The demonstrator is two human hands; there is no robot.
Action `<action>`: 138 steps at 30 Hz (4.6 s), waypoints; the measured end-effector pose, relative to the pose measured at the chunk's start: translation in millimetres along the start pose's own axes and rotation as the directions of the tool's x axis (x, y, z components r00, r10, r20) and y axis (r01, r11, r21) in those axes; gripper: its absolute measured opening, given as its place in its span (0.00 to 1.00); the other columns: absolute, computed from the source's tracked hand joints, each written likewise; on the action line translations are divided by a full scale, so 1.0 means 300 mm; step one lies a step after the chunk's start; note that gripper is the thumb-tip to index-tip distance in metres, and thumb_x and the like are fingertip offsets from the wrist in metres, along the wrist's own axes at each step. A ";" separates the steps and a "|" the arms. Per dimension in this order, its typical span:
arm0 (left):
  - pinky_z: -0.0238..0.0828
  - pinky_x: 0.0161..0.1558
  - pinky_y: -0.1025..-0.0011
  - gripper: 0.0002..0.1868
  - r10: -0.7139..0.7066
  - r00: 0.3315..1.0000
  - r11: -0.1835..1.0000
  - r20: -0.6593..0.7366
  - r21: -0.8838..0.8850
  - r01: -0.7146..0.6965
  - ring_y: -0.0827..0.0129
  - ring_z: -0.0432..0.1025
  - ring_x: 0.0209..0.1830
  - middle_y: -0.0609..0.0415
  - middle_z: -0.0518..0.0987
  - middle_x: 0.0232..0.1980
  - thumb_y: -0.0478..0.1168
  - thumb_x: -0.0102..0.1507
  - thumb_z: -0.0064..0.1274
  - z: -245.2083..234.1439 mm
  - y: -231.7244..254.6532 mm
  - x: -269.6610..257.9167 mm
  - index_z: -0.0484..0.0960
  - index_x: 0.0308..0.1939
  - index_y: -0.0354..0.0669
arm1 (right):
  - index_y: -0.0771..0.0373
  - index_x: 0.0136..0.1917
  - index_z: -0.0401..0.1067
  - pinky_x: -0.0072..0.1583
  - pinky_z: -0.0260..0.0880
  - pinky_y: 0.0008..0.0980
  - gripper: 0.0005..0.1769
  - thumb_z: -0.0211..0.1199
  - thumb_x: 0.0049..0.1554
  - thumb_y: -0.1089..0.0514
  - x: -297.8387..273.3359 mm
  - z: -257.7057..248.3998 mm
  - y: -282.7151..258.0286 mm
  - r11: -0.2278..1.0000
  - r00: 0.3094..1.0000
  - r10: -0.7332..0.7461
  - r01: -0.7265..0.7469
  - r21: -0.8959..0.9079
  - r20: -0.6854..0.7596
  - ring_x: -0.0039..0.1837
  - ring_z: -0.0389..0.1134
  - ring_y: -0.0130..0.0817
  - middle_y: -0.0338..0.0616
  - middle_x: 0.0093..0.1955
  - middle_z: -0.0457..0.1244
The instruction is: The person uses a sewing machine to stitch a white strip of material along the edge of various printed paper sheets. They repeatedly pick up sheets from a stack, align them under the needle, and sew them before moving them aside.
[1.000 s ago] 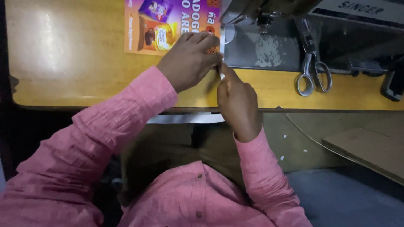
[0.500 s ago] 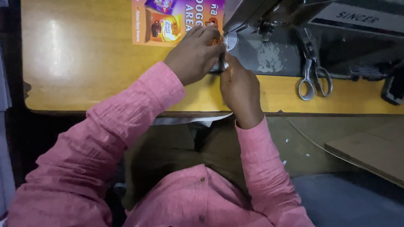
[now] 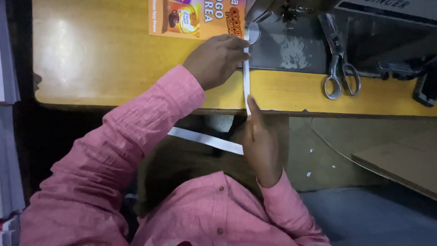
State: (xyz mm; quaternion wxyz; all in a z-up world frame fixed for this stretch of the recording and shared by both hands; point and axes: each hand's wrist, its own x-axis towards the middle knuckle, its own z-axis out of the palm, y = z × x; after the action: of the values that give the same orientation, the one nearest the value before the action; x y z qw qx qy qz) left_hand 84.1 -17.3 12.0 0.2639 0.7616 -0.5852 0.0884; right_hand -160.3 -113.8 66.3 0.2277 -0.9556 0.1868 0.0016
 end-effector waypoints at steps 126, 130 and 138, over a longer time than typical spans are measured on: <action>0.63 0.65 0.45 0.31 -0.261 0.957 0.960 0.128 0.142 0.243 0.46 0.66 0.75 0.55 0.75 0.76 0.66 0.69 0.57 -0.040 0.212 -0.082 0.83 0.66 0.51 | 0.53 0.85 0.54 0.41 0.69 0.52 0.29 0.45 0.72 0.55 -0.134 0.106 0.072 0.979 0.989 -0.139 0.146 0.144 -0.057 0.46 0.76 0.62 0.41 0.86 0.57; 0.62 0.66 0.44 0.29 -0.277 0.953 0.956 0.121 0.136 0.260 0.45 0.66 0.75 0.53 0.76 0.76 0.65 0.69 0.59 -0.048 0.183 -0.060 0.84 0.65 0.52 | 0.52 0.86 0.54 0.41 0.69 0.52 0.29 0.44 0.73 0.52 -0.113 0.089 0.056 0.978 0.991 -0.123 0.130 0.161 -0.050 0.45 0.75 0.60 0.39 0.85 0.59; 0.63 0.67 0.43 0.24 -0.195 0.977 0.972 0.080 0.151 0.182 0.44 0.66 0.74 0.50 0.79 0.72 0.62 0.70 0.60 -0.049 0.139 -0.059 0.87 0.58 0.50 | 0.49 0.85 0.57 0.34 0.55 0.51 0.28 0.48 0.73 0.55 -0.041 0.089 0.062 0.980 0.987 -0.128 0.140 0.140 -0.092 0.28 0.62 0.60 0.55 0.37 0.69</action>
State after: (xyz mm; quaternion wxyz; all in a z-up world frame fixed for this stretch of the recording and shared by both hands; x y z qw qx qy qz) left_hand 42.2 -2.4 29.1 0.1877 0.8341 -0.5141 0.0687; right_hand -176.1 -113.2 35.4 0.2887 -0.9461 0.1307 -0.0670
